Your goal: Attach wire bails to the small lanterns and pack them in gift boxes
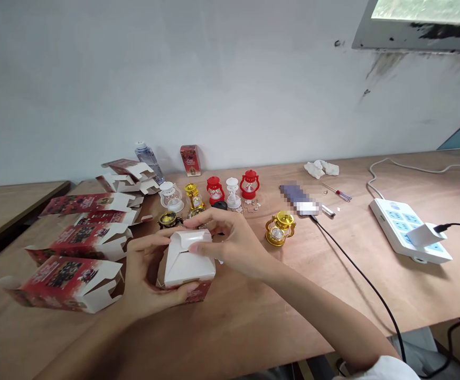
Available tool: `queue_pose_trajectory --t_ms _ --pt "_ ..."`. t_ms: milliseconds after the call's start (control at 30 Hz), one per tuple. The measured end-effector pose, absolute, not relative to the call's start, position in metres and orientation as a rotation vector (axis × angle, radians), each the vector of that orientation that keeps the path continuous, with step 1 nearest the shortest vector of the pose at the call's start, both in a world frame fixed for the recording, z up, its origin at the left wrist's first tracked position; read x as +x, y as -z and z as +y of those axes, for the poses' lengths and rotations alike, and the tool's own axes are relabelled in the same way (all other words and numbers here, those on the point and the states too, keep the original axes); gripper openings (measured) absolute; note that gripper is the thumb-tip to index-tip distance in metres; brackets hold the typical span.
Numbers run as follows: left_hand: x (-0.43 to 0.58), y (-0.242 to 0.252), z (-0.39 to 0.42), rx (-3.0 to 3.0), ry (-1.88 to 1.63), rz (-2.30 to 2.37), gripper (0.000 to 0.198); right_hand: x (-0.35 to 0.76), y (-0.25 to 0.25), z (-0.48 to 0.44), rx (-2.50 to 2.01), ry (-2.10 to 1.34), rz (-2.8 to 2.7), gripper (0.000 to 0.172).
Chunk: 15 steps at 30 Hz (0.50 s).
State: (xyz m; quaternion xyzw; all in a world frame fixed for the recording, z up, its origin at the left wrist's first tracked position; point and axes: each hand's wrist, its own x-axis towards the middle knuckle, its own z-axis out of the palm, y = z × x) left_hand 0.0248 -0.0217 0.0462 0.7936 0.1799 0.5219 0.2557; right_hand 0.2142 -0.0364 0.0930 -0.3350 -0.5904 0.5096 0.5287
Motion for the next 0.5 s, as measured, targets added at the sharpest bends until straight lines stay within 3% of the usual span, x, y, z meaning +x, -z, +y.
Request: queue_pose_trajectory --t_ms 233,500 --pt "0.033 -0.042 -0.031 2.026 -1.563 0.527 0.061 0.211 -0.085 -0.036 -0.804 -1.194 -1.363 0.012" --pt "0.031 -0.032 -0.027 2.037 -1.713 0.504 0.070 0.204 -0.091 -0.046 -0.908 -0.903 -1.597 0.014"
